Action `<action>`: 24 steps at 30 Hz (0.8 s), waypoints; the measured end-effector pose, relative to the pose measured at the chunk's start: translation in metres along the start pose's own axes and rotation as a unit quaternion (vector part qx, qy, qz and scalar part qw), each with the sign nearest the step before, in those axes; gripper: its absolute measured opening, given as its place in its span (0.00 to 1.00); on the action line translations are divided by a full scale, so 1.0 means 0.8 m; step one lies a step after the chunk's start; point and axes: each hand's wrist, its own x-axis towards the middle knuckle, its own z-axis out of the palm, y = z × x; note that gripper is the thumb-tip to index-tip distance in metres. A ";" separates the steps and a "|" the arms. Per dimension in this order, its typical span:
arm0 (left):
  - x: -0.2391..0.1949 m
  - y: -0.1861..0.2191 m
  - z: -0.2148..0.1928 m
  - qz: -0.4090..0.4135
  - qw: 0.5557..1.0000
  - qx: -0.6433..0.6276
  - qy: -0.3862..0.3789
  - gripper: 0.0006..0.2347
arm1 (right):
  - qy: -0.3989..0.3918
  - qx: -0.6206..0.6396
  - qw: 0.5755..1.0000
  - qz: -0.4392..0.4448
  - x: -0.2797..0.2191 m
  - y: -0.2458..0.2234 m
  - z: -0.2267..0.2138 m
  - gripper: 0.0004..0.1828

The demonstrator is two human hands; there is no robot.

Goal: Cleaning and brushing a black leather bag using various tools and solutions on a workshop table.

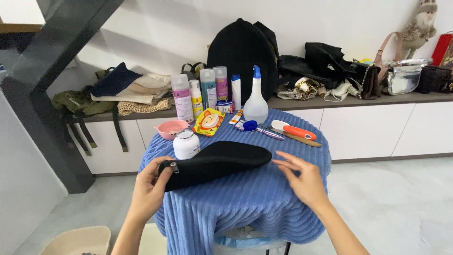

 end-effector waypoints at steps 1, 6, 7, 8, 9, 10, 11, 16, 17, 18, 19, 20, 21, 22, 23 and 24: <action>0.001 0.003 0.000 0.017 1.000 0.002 0.023 0.08 | 0.042 0.076 0.995 0.047 0.004 0.000 -0.003 0.20; 0.042 -0.007 -0.001 0.058 0.992 -0.051 0.104 0.08 | 0.176 0.198 0.953 0.147 0.019 -0.013 -0.009 0.07; 0.053 0.002 0.003 0.073 0.985 -0.102 0.120 0.07 | 0.216 0.186 0.952 0.114 0.022 -0.008 -0.010 0.05; 0.064 0.012 0.007 0.088 0.975 -0.152 0.136 0.06 | 0.255 0.173 0.948 0.082 0.025 -0.003 -0.011 0.05; 0.072 0.022 0.019 0.091 0.975 -0.153 0.137 0.06 | 0.257 0.173 0.948 0.080 0.029 -0.019 -0.016 0.05; 0.080 0.032 0.032 0.077 0.958 -0.234 0.148 0.07 | 0.246 0.222 0.938 0.103 0.032 -0.035 -0.021 0.12; 0.086 0.042 0.045 0.061 0.935 -0.313 0.158 0.08 | 0.234 0.270 0.925 0.127 0.033 -0.050 -0.025 0.21; 0.084 0.038 0.089 -0.076 0.896 -0.406 0.166 0.11 | 0.137 0.424 0.856 0.262 0.040 -0.052 -0.031 0.25; 0.080 0.031 0.095 -0.126 0.891 -0.404 0.164 0.12 | 0.105 0.480 0.828 0.269 0.042 -0.020 -0.027 0.19; 0.078 0.023 0.096 -0.126 0.891 -0.404 0.162 0.12 | 0.106 0.480 0.828 0.268 0.039 -0.010 -0.027 0.19; 0.075 0.015 0.099 -0.157 0.889 -0.401 0.158 0.14 | 0.105 0.462 0.839 0.267 0.035 0.000 -0.028 0.21; 0.073 0.006 0.102 -0.188 0.885 -0.397 0.153 0.16 | 0.103 0.444 0.850 0.265 0.032 0.011 -0.029 0.23; 0.068 0.009 0.101 -0.189 0.885 -0.397 0.151 0.16 | 0.105 0.444 0.849 0.266 0.032 0.014 -0.029 0.23; 0.064 0.011 0.100 -0.203 0.898 -0.368 0.126 0.17 | 0.108 0.433 0.851 0.278 0.032 0.018 -0.028 0.24; 0.059 0.015 0.098 -0.218 0.909 -0.339 0.103 0.19 | 0.110 0.421 0.852 0.290 0.034 0.021 -0.029 0.24; 0.061 0.017 0.098 -0.218 0.909 -0.340 0.101 0.19 | 0.111 0.421 0.852 0.290 0.034 0.021 -0.027 0.24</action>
